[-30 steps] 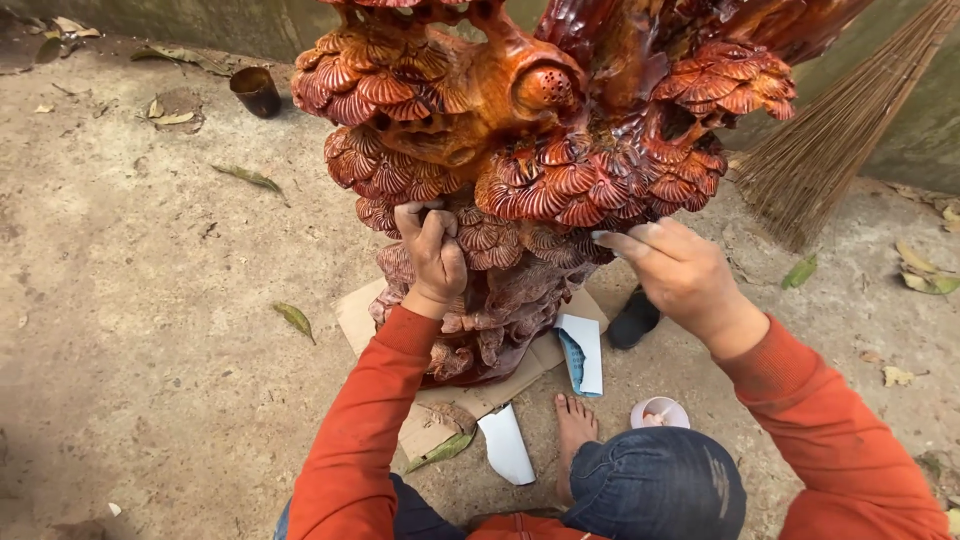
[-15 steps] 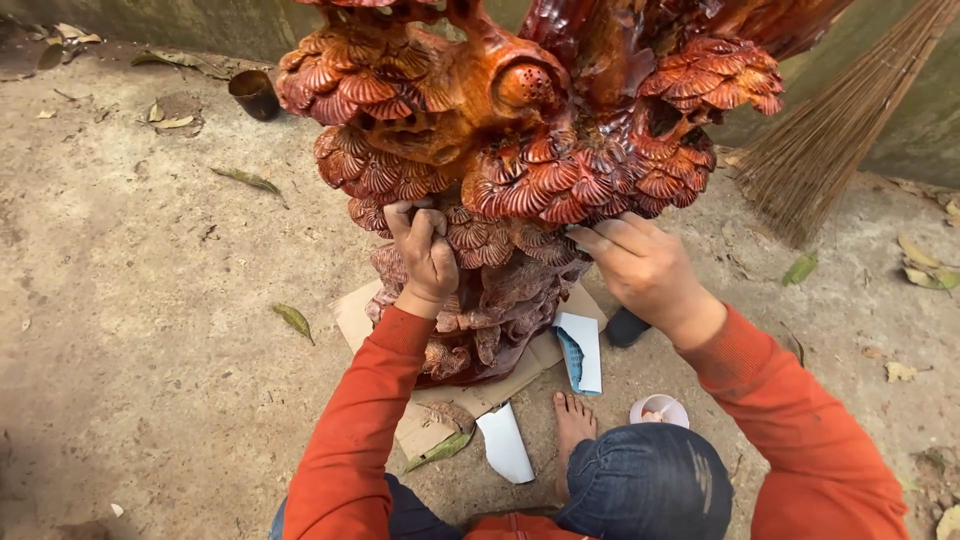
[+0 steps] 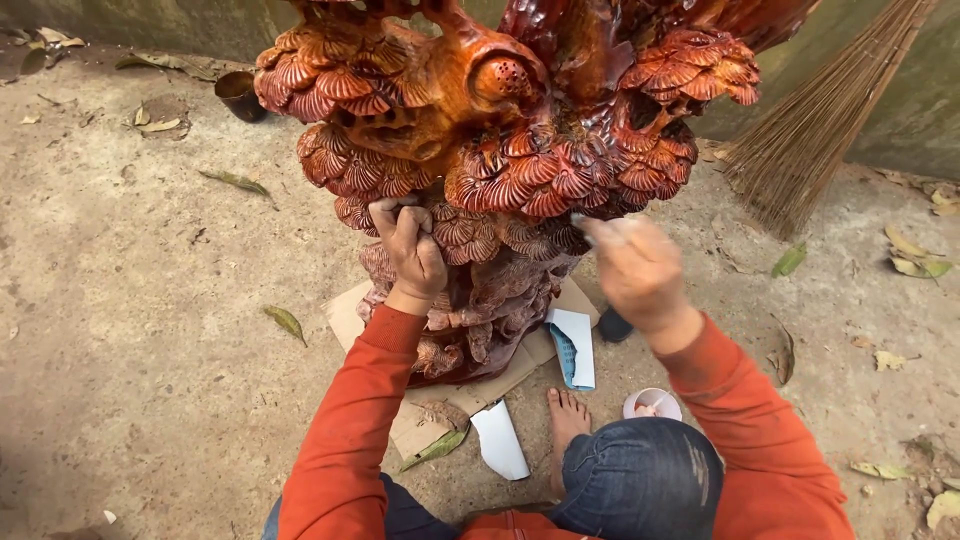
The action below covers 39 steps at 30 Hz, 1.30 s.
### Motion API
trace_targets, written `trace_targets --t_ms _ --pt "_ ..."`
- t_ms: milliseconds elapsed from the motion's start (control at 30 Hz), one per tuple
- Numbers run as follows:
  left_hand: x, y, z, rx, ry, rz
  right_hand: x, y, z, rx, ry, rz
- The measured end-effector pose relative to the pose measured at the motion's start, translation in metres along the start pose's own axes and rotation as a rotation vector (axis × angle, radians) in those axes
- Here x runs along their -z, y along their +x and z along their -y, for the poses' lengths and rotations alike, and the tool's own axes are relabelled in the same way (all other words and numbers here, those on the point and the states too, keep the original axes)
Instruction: Applying a liquid finish or polish to an intricate wooden sculpture by hand using a cloth and a small container of liquid.
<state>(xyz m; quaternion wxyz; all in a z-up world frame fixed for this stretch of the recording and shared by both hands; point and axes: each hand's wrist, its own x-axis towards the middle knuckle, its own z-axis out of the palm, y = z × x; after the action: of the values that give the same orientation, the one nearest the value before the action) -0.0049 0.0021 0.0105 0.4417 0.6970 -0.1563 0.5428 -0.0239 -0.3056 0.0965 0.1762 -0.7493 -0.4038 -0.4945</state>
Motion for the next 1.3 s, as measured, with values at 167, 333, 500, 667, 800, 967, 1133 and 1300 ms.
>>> trace_targets --t_ms 167,333,500,667,800,967,1133,1300 --pt "0.0 -0.002 0.004 -0.009 0.023 0.007 0.015 0.006 0.033 -0.016 0.007 0.063" --pt "0.0 0.0 0.005 -0.011 0.029 0.002 0.021 0.011 0.058 0.208 0.195 0.186" --pt "-0.001 0.003 -0.002 -0.004 0.016 -0.009 -0.013 -0.024 0.003 -0.023 0.1 -0.013" --pt "-0.001 0.002 -0.002 -0.015 0.027 -0.011 0.031 0.005 0.028 0.027 0.155 0.162" --pt "-0.003 -0.007 0.008 -0.02 0.018 -0.021 0.052 0.005 0.025 0.023 0.153 0.093" --pt "0.0 0.003 -0.003 -0.02 0.028 -0.017 0.022 0.047 0.021 0.125 0.133 0.134" --pt "-0.003 -0.002 0.006 -0.019 0.006 -0.033 0.028 0.027 0.013 0.112 0.164 0.116" --pt "-0.003 -0.004 0.004 0.009 0.026 -0.048 0.012 0.052 0.03 0.14 0.075 0.092"
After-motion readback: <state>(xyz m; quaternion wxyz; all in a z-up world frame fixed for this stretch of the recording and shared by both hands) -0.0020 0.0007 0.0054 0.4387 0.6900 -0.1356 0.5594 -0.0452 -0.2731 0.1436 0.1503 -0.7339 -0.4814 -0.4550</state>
